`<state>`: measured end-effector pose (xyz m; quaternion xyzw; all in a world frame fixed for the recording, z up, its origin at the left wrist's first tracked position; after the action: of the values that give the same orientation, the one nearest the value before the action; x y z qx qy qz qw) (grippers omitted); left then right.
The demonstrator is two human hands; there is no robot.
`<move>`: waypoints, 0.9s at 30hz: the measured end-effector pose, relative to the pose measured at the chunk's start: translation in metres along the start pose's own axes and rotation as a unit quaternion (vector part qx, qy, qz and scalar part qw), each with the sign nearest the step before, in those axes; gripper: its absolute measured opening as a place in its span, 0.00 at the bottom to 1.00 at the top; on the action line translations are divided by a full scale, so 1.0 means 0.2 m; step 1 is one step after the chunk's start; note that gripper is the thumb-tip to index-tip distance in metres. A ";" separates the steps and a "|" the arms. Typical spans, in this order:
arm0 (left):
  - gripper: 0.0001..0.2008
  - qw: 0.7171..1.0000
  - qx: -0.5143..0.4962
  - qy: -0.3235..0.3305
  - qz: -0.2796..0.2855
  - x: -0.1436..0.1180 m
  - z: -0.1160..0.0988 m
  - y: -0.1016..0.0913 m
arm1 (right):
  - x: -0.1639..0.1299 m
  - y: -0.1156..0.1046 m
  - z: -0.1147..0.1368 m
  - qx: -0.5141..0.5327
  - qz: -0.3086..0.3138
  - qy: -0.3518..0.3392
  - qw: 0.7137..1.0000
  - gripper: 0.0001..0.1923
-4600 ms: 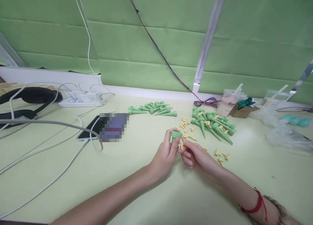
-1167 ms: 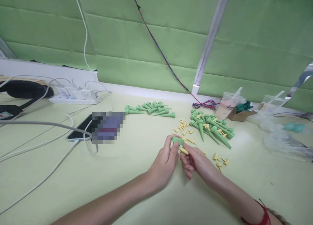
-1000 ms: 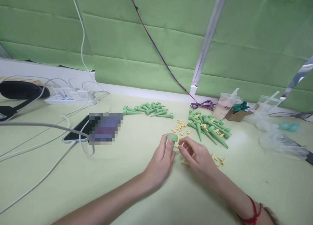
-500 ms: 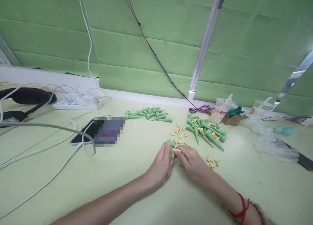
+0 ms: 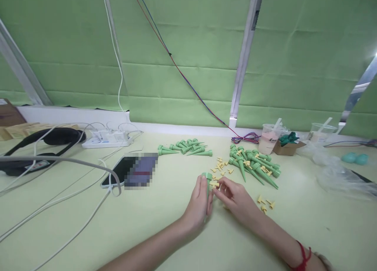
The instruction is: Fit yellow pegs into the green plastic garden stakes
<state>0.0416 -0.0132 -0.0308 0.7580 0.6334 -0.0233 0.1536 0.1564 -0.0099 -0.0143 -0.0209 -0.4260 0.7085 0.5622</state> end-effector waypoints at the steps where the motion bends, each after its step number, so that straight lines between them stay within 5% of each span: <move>1: 0.22 1.000 -0.003 -0.015 -0.004 0.00 0.00 0.00 | 0.00 -0.01 0.00 -0.025 0.004 -0.018 1.000 0.13; 11: 0.24 0.999 -0.021 -0.039 0.017 0.02 0.04 -0.01 | 0.00 0.00 0.02 -0.123 -0.007 -0.053 0.991 0.11; 27: 0.24 0.997 -0.004 -0.074 0.013 0.05 0.06 -0.02 | 0.00 -0.01 -0.05 -0.091 -0.016 -0.106 0.990 0.10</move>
<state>0.0422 -0.0071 -0.0458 0.7615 0.6107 -0.0749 0.2037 0.1620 -0.0044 -0.0192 0.0105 -0.5461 0.6559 0.5210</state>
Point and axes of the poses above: each hand's wrist, its own x-axis towards the middle knuckle, its own y-axis out of the palm, z = x × y, the point moved 4 cm from there along x, towards the middle knuckle, and after that the axes turned 9 degrees about -y, right-handed, at the moved point
